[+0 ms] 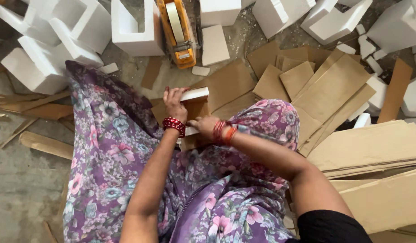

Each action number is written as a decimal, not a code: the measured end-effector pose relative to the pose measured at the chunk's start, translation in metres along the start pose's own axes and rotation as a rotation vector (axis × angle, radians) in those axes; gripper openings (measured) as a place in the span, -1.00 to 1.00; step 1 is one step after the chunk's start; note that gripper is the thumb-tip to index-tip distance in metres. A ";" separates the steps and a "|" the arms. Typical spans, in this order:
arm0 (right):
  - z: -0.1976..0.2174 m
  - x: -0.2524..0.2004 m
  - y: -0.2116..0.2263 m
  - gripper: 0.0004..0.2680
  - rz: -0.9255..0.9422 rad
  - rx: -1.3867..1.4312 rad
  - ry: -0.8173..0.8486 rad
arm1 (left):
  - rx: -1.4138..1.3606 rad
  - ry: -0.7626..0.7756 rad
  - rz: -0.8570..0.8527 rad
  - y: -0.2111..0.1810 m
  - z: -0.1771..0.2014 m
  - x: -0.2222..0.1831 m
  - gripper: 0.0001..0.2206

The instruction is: The person sits on the floor and assembles small packages by placing white foam inserts into brown cardboard sheets, then sealing them with a handheld tape dispenser. The person repeatedly picks up foam pieces and cardboard, aligns them, and applies tape to secure the assembly.

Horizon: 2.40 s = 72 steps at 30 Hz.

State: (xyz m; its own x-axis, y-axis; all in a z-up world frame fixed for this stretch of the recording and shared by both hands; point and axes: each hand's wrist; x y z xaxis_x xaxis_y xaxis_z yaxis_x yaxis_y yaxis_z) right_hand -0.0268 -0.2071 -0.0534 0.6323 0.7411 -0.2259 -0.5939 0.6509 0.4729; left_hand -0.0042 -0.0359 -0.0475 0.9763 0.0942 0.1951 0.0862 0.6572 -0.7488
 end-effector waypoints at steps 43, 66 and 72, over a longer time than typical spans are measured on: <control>0.041 0.026 -0.056 -0.65 -0.063 0.110 -0.595 | -1.358 0.133 0.366 0.040 0.007 0.004 -0.40; 0.032 0.032 -0.056 -0.47 -0.141 0.355 -0.666 | 0.275 0.129 -0.252 -0.007 -0.002 0.022 -0.59; -0.025 0.059 -0.082 -0.55 -0.303 0.802 -0.666 | 0.270 0.130 -0.226 -0.013 0.000 0.020 -0.56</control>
State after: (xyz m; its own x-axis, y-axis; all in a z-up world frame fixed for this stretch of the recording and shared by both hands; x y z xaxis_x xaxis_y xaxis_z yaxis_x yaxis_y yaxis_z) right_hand 0.0468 -0.2127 -0.1269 0.9845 0.1721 -0.0335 -0.0228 0.3148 0.9489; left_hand 0.0140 -0.0425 -0.0343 0.9571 -0.1602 0.2414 0.2640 0.8255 -0.4989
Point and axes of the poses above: each hand's wrist, its own x-axis towards the middle knuckle, its own z-axis out of the back of the hand, y = z × x, and after that the axes turned 6 degrees about -x, right-handed
